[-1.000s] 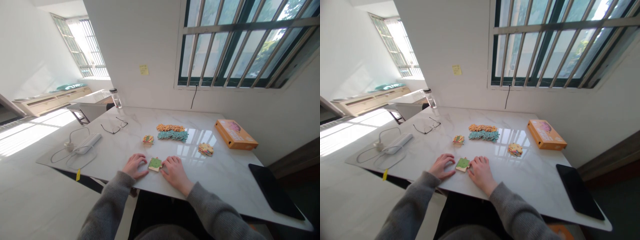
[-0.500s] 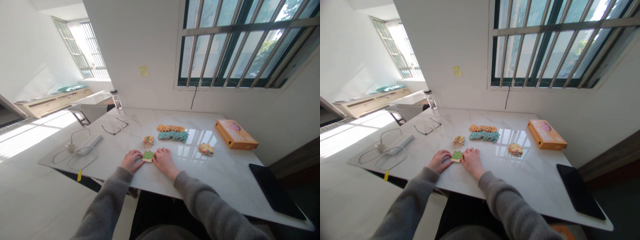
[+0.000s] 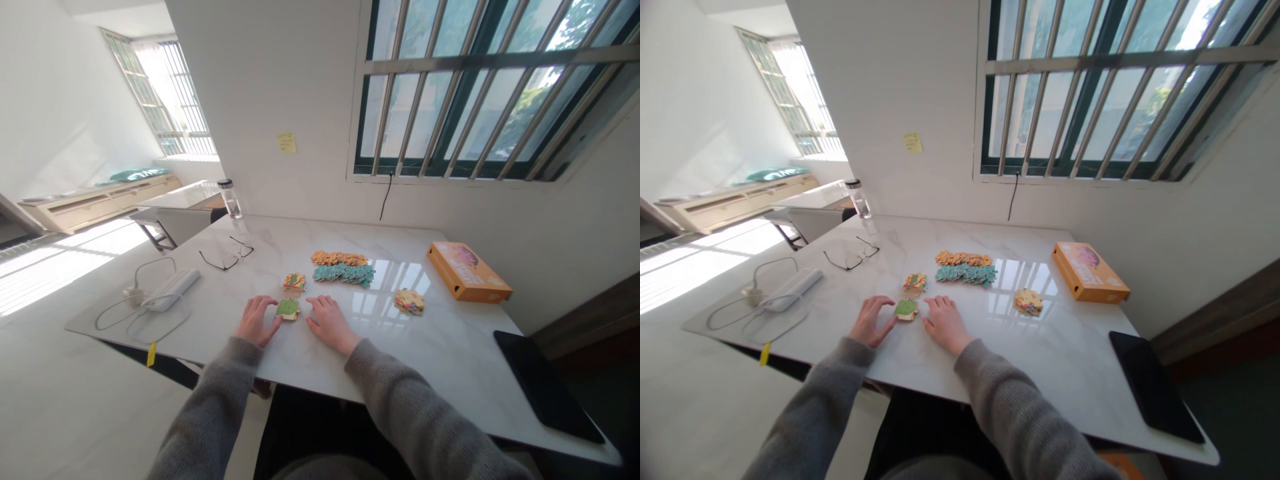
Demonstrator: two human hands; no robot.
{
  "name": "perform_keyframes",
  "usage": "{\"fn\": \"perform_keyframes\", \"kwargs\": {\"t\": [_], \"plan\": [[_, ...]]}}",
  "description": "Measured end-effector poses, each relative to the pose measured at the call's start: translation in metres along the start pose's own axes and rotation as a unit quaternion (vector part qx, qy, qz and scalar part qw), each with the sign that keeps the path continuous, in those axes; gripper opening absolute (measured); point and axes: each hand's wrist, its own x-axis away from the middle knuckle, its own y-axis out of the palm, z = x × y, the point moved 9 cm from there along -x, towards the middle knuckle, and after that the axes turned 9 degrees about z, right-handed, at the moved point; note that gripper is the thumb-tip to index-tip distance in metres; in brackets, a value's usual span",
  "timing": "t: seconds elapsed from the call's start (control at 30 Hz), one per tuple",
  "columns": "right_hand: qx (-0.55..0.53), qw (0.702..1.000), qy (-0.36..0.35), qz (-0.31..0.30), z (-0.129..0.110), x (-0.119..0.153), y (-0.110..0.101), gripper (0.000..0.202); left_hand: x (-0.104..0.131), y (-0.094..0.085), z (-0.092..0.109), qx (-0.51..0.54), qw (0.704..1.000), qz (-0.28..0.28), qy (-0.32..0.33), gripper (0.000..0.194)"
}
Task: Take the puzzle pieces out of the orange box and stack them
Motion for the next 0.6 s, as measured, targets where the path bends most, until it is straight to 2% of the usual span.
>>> {"fn": "perform_keyframes", "kwargs": {"t": [0.07,0.13,0.23,0.33,0.4,0.5,0.6], "plan": [[-0.011,1.000,-0.007,-0.008,0.010,0.012,-0.012,0.042,-0.004,0.003,0.025,0.029,0.999,-0.015,0.035,0.023],[-0.032,0.999,-0.019,-0.017,0.022,0.026,-0.026,0.035,-0.008,0.015,0.052,0.053,0.995,-0.055,0.062,0.021],[-0.065,0.998,-0.009,0.003,0.045,0.046,-0.052,0.027,-0.016,0.039,0.094,0.093,0.985,-0.107,0.099,0.024],[-0.078,0.996,0.018,0.028,0.068,0.061,-0.069,0.025,-0.027,0.072,0.128,0.131,0.972,-0.146,0.127,0.030],[-0.066,0.997,0.028,0.040,0.079,0.068,-0.075,0.027,-0.035,0.099,0.140,0.139,0.966,-0.174,0.132,0.033],[-0.005,0.998,0.036,0.046,0.095,0.072,-0.077,0.033,-0.044,0.135,0.146,0.112,0.966,-0.197,0.121,0.034],[0.076,0.994,0.066,0.040,0.113,0.073,-0.075,0.043,-0.047,0.151,0.145,0.090,0.974,-0.171,0.115,0.033]]}}
